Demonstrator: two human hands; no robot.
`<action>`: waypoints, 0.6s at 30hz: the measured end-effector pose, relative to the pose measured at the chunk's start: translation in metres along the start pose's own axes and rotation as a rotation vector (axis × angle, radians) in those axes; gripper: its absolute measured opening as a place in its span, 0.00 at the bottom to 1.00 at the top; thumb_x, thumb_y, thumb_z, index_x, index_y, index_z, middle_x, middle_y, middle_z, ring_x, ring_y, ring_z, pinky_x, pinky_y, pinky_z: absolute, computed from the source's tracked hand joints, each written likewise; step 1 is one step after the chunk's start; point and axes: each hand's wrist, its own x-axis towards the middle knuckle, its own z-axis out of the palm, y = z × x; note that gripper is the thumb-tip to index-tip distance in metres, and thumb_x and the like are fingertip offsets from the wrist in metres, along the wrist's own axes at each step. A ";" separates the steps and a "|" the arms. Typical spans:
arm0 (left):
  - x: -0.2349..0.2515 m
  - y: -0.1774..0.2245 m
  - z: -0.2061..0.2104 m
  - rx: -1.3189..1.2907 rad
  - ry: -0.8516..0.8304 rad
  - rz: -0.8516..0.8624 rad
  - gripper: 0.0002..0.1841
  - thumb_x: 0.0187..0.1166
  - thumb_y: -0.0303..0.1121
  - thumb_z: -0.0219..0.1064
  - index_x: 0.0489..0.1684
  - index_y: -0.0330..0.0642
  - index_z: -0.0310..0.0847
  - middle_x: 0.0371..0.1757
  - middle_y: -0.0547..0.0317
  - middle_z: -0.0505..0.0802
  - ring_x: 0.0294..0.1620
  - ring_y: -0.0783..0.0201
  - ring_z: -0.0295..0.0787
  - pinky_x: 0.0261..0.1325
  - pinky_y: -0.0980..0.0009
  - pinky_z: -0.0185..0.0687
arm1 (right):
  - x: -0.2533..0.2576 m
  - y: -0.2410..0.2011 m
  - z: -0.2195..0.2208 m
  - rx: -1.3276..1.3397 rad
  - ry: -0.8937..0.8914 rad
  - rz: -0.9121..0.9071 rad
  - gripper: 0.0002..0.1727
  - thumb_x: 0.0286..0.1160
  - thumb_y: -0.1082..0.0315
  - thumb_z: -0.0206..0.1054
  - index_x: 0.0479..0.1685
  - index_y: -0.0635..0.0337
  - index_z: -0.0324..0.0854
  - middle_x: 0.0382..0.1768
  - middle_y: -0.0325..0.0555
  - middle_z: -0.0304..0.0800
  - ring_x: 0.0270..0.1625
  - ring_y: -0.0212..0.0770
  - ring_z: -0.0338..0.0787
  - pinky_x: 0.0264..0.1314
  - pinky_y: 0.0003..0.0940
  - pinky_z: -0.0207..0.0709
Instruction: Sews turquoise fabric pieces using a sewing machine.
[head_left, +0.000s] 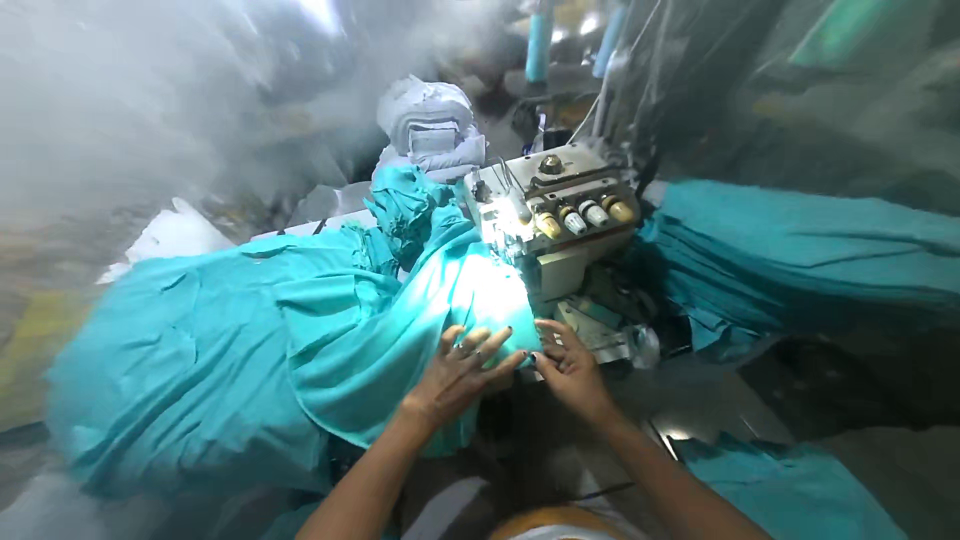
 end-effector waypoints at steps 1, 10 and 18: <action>0.008 -0.005 -0.005 -0.037 -0.042 -0.005 0.22 0.81 0.27 0.62 0.67 0.68 0.85 0.69 0.57 0.89 0.69 0.53 0.85 0.74 0.46 0.65 | 0.008 0.000 0.001 0.014 0.010 -0.010 0.27 0.72 0.82 0.63 0.73 0.75 0.68 0.44 0.44 0.95 0.39 0.23 0.93 0.46 0.22 0.88; 0.056 -0.061 -0.014 -0.540 -0.320 -0.382 0.21 0.69 0.12 0.61 0.55 0.36 0.93 0.47 0.34 0.95 0.55 0.35 0.92 0.72 0.33 0.71 | 0.070 -0.025 0.010 0.093 0.086 0.137 0.10 0.76 0.82 0.62 0.51 0.75 0.84 0.36 0.46 0.95 0.32 0.30 0.96 0.40 0.26 0.93; 0.057 -0.071 0.016 -0.416 -0.092 -0.708 0.19 0.70 0.11 0.62 0.58 0.26 0.88 0.69 0.34 0.89 0.77 0.36 0.81 0.79 0.46 0.74 | 0.057 -0.026 0.014 0.036 0.016 0.064 0.12 0.76 0.81 0.58 0.48 0.74 0.85 0.37 0.44 0.96 0.36 0.29 0.96 0.45 0.24 0.92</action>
